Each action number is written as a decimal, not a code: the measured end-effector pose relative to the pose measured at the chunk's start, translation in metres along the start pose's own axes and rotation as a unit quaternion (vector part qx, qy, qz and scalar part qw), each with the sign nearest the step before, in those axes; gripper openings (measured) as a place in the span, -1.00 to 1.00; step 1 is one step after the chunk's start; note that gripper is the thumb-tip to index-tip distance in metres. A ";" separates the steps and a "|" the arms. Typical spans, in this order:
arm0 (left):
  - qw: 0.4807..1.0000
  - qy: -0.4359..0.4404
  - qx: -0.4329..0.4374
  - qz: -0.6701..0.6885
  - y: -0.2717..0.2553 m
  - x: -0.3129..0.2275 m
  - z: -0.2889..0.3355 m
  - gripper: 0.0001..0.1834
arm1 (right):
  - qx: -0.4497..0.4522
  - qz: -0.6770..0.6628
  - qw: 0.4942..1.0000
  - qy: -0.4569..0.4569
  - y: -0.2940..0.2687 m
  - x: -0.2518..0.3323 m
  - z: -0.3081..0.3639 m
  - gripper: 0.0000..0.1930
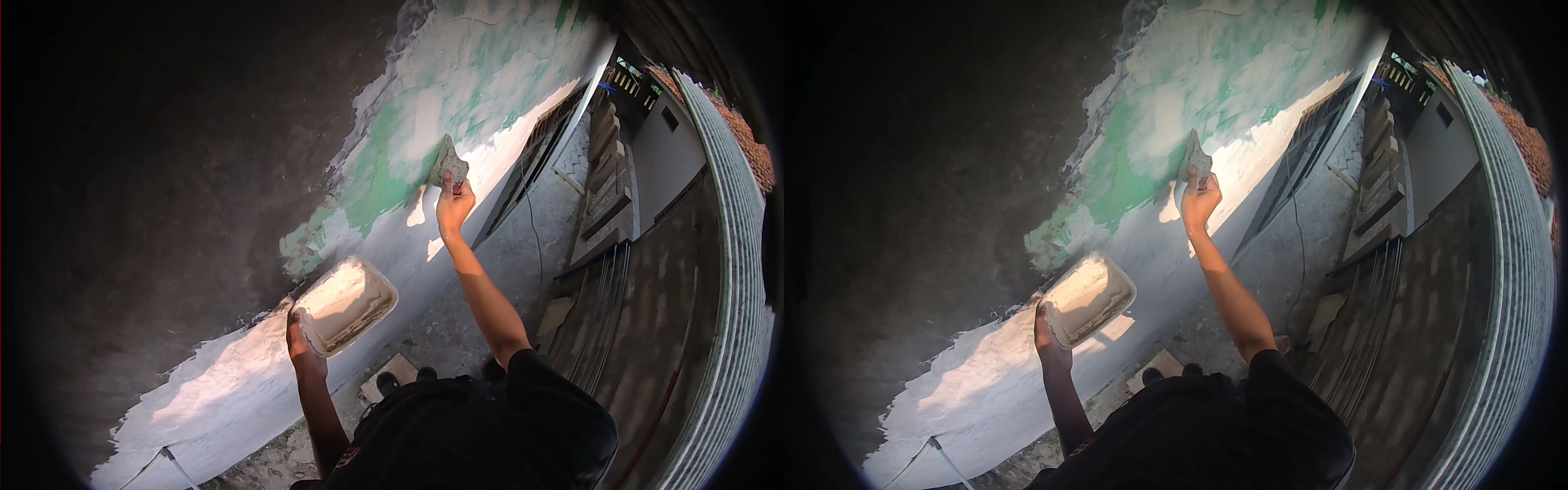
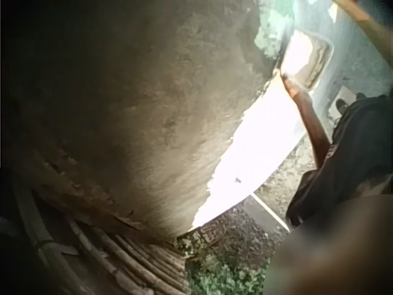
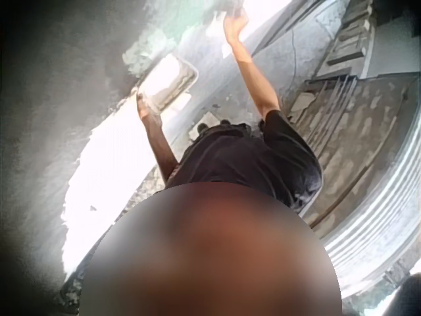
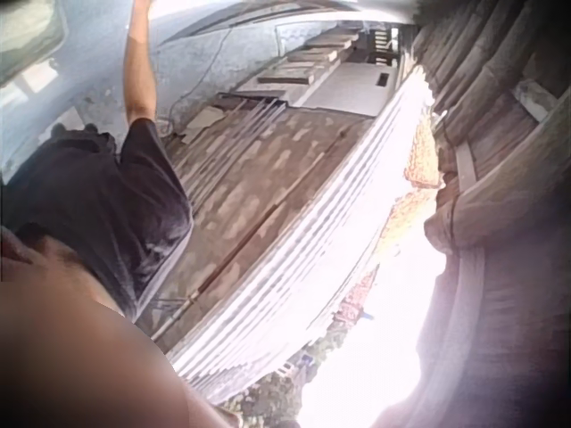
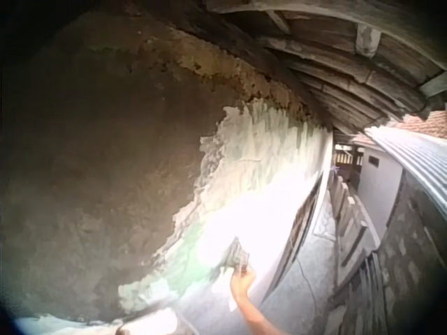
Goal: Plastering a concrete wall with a white compound using a putty knife.
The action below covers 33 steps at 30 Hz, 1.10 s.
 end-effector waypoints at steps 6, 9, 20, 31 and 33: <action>0.999 -0.013 -0.036 -0.009 -0.001 0.005 -0.003 -0.50 | 0.080 0.024 0.980 -0.181 0.029 0.042 0.085 -0.58; 0.999 -0.017 -0.038 -0.027 0.004 -0.003 0.000 -0.53 | 0.119 -0.031 0.986 -0.116 0.012 0.057 0.091 -0.72; 0.999 -0.005 0.031 -0.021 0.006 0.011 -0.003 -0.56 | -0.020 0.012 0.992 -0.125 0.035 0.022 0.045 -0.70; 0.997 -0.024 0.031 -0.059 0.035 0.014 -0.007 -0.58 | -0.052 0.034 0.998 0.021 -0.013 -0.003 0.012 -0.76; 0.997 -0.036 0.030 -0.058 0.039 0.016 -0.001 -0.59 | -0.032 0.035 0.999 0.013 -0.008 -0.010 0.014 -0.78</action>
Point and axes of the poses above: each hand's wrist, its own z-axis away from the middle knuckle, its own y-axis out of the palm, x = y × z, the point moved 3 cm from there along -z, towards the middle knuckle, and after that the axes turned 8 degrees about -y, right-handed, at the moved point
